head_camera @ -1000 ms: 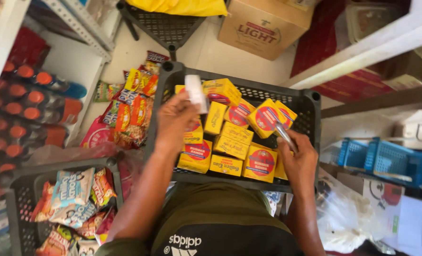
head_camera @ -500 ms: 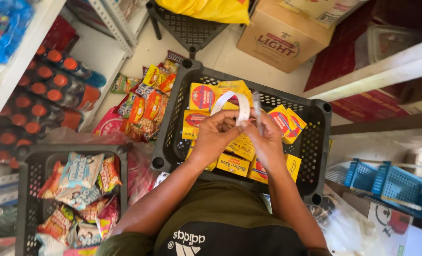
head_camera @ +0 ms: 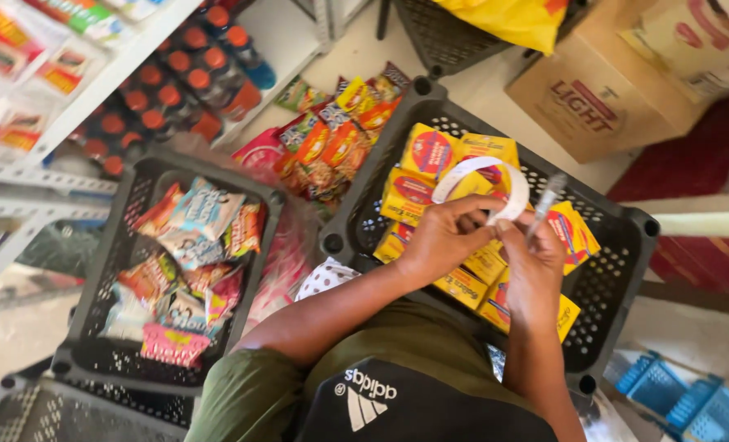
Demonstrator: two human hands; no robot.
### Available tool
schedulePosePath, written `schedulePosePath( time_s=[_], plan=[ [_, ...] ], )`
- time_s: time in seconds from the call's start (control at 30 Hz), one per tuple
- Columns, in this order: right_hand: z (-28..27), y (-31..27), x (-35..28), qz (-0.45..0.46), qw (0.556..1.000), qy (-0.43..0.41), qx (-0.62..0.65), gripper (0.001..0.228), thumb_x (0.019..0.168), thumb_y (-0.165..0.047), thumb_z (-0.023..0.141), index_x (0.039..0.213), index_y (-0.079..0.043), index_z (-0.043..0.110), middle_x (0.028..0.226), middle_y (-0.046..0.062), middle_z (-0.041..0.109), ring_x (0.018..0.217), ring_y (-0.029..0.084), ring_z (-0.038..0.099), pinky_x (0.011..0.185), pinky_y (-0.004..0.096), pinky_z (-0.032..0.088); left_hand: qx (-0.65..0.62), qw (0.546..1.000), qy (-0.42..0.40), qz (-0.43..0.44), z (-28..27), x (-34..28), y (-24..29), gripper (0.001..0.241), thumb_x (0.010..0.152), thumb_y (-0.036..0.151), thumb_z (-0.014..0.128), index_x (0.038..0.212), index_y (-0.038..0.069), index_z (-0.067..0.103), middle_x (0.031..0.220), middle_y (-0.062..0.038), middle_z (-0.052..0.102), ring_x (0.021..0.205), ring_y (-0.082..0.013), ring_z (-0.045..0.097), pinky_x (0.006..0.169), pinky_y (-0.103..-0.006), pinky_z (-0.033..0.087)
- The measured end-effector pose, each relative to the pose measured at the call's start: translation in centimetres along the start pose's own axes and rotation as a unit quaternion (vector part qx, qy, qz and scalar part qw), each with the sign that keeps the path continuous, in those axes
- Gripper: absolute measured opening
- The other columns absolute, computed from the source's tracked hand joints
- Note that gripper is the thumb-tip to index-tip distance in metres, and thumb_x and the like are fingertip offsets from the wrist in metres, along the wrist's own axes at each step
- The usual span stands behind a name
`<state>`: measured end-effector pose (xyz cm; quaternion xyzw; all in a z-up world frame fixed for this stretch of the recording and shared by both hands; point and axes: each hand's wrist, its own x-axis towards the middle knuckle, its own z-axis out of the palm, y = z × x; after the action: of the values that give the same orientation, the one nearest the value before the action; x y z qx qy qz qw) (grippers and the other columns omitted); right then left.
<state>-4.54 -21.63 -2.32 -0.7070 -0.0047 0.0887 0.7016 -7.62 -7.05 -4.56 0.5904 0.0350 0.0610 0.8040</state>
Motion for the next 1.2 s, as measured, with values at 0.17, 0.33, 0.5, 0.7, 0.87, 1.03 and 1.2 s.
schedulePosePath(
  time_s=[0.17, 0.33, 0.5, 0.7, 0.87, 1.03, 1.2],
  plan=[
    [0.7, 0.5, -0.4, -0.009, 0.998, -0.028, 0.054, 0.013, 0.097, -0.002, 0.07, 0.11, -0.003, 0.071, 0.089, 0.0, 0.069, 0.067, 0.004, 0.052, 0.059, 0.021, 0.037, -0.003, 1.0, 0.026, -0.002, -0.4, -1.2, 0.4, 0.037, 0.093, 0.0, 0.07, 0.129, 0.006, 0.068, 0.08, 0.006, 0.062, 0.068, 0.0012, 0.051, 0.057, -0.0191, 0.044],
    [1.4, 0.6, -0.7, -0.007, 0.995, -0.032, 0.092, 0.014, 0.097, 0.003, 0.069, 0.11, 0.001, 0.071, 0.09, 0.004, 0.069, 0.068, 0.007, 0.054, 0.06, 0.021, 0.038, -0.014, 0.999, 0.032, -0.009, -1.0, -2.3, 1.1, 0.039, 0.093, 0.0, 0.068, 0.131, 0.008, 0.067, 0.081, 0.006, 0.064, 0.07, 0.0007, 0.054, 0.059, -0.0201, 0.047],
    [2.2, 0.7, -0.7, 0.0, 0.992, -0.03, 0.123, 0.013, 0.099, 0.004, 0.068, 0.111, 0.001, 0.071, 0.093, 0.005, 0.07, 0.074, 0.009, 0.06, 0.064, 0.023, 0.043, 0.101, 0.993, 0.053, 0.016, -1.7, -3.0, 3.0, 0.044, 0.089, 0.007, 0.07, 0.132, 0.012, 0.067, 0.085, 0.002, 0.071, 0.067, -0.003, 0.059, 0.063, -0.0223, 0.053],
    [3.2, 1.6, -0.6, 0.003, 0.988, -0.032, 0.152, 0.012, 0.099, 0.005, 0.067, 0.109, -0.001, 0.07, 0.095, 0.007, 0.071, 0.076, 0.01, 0.062, 0.065, 0.023, 0.045, 0.147, 0.986, 0.072, 0.016, -2.6, -3.6, 3.2, 0.045, 0.089, 0.011, 0.072, 0.133, 0.015, 0.067, 0.086, 0.002, 0.073, 0.062, -0.0044, 0.058, 0.059, -0.0232, 0.053],
    [4.2, 1.1, -0.5, 0.014, 0.986, -0.028, 0.165, 0.01, 0.101, 0.003, 0.065, 0.108, -0.001, 0.071, 0.094, 0.006, 0.071, 0.075, 0.011, 0.062, 0.066, 0.023, 0.045, 0.2, 0.977, 0.072, 0.031, -3.0, -3.3, 3.6, 0.048, 0.087, 0.011, 0.071, 0.134, 0.018, 0.067, 0.088, 0.001, 0.073, 0.057, -0.0071, 0.058, 0.055, -0.025, 0.052],
    [4.1, 0.9, -0.2, 0.008, 0.986, -0.01, 0.165, 0.008, 0.104, 0.0, 0.065, 0.108, -0.001, 0.071, 0.092, 0.006, 0.07, 0.073, 0.011, 0.06, 0.064, 0.024, 0.043, 0.232, 0.97, 0.059, 0.049, -2.8, -3.0, 3.5, 0.05, 0.088, 0.015, 0.072, 0.137, 0.02, 0.064, 0.092, 0.0, 0.074, 0.057, -0.0103, 0.062, 0.056, -0.0275, 0.053],
    [3.8, 1.3, 0.0, 0.011, 0.984, -0.003, 0.178, 0.004, 0.105, -0.002, 0.065, 0.108, -0.002, 0.068, 0.092, 0.005, 0.07, 0.073, 0.011, 0.061, 0.065, 0.024, 0.044, 0.267, 0.957, 0.053, 0.095, -2.7, -2.7, 2.9, 0.052, 0.091, 0.014, 0.07, 0.141, 0.021, 0.061, 0.104, -0.002, 0.074, 0.064, -0.0156, 0.066, 0.065, -0.0319, 0.057]
  ],
)
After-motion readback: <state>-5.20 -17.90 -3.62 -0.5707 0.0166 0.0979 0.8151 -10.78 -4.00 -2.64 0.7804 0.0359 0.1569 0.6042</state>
